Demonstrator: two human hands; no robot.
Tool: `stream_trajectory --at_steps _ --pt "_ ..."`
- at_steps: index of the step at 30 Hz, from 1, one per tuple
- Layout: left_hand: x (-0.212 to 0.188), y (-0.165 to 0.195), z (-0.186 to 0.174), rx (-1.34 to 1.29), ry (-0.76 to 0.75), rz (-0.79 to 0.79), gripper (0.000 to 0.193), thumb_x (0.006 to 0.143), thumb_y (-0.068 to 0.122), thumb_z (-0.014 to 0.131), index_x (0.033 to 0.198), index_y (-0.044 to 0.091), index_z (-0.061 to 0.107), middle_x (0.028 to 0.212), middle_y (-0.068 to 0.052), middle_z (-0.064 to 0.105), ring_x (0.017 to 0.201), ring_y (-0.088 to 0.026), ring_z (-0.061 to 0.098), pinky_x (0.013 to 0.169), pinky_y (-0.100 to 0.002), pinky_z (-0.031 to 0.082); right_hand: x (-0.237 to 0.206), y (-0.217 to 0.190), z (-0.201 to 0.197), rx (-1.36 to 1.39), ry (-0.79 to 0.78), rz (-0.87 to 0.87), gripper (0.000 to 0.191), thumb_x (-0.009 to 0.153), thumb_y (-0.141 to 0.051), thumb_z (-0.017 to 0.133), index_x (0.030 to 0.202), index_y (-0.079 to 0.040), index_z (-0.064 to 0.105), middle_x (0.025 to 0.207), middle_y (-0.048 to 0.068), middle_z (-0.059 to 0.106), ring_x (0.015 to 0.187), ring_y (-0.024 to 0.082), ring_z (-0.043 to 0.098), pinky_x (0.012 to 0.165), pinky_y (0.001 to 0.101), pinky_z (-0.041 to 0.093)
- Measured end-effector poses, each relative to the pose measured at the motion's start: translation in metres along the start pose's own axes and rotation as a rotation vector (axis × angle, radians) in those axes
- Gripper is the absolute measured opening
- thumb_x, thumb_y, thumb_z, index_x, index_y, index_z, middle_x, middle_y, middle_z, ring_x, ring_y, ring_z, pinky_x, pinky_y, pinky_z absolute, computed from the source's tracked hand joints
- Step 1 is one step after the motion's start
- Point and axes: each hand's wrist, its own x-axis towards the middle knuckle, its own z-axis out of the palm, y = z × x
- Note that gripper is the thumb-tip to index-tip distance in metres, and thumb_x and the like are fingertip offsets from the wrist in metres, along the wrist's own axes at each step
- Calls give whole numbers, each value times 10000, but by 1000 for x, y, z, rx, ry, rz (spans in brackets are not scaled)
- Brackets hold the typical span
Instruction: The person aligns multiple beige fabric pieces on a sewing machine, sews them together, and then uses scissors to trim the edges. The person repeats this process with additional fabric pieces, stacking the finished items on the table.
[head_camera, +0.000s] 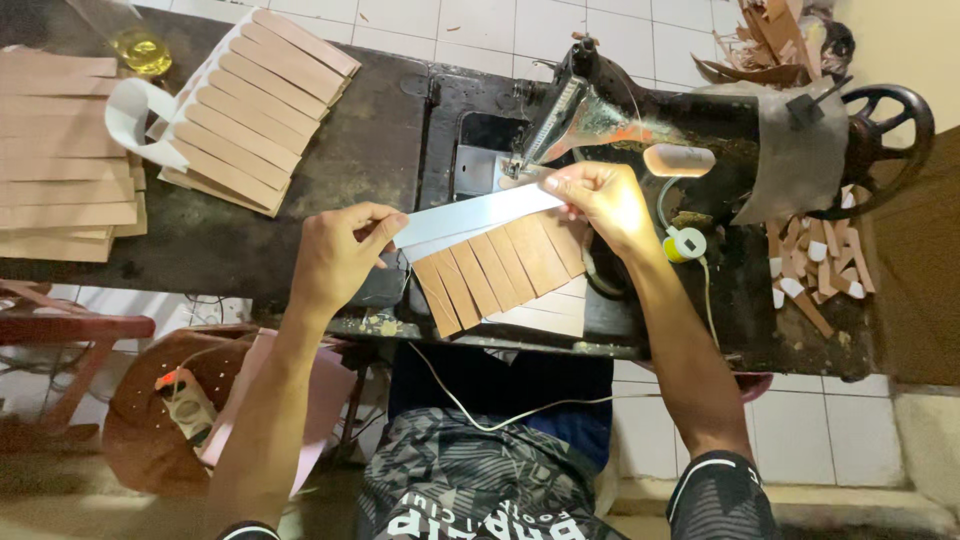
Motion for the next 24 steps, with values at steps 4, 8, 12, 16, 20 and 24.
stream_trajectory --at_steps 4,8,12,16,20,24 --pt "0 -5 1 15 -1 -94 304 923 305 754 1011 16 784 791 -89 778 692 -110 746 541 -257 599 7 2 -6 -28 -49 -29 214 957 -208 744 1024 -5 743 867 17 743 712 50 633 644 196 507" --pt "-2 -11 1 0 -15 -78 300 919 306 754 999 18 787 790 -74 776 693 -103 744 522 -256 584 7 2 -4 -53 -38 -51 216 962 -206 746 1028 0 741 901 22 746 745 49 641 670 203 517" --pt "-3 -15 0 -51 -27 -44 293 942 289 749 997 3 781 786 -87 766 691 -128 727 520 -252 581 0 -6 1 -54 -10 -26 220 980 -202 728 1059 3 733 895 36 750 744 56 649 660 200 492" --pt "-2 -18 -18 -172 122 92 268 1005 240 678 1007 -28 694 873 -115 770 732 -134 773 508 -245 595 -22 -16 13 28 -4 -8 262 1021 -228 663 1106 16 703 833 36 709 693 79 649 621 216 493" --pt "17 -23 -40 -207 342 42 238 1035 199 647 994 -34 623 868 -161 776 677 -163 777 488 -254 582 -47 -19 39 61 -84 -37 258 1025 -196 633 1161 15 689 850 12 695 736 64 635 653 209 496" --pt "41 -31 -43 -262 360 -2 307 1030 258 640 951 -31 573 846 -164 779 619 -170 779 458 -260 578 -67 -20 68 -133 -120 -47 232 1000 -178 657 1121 13 707 851 20 698 770 75 638 689 227 521"
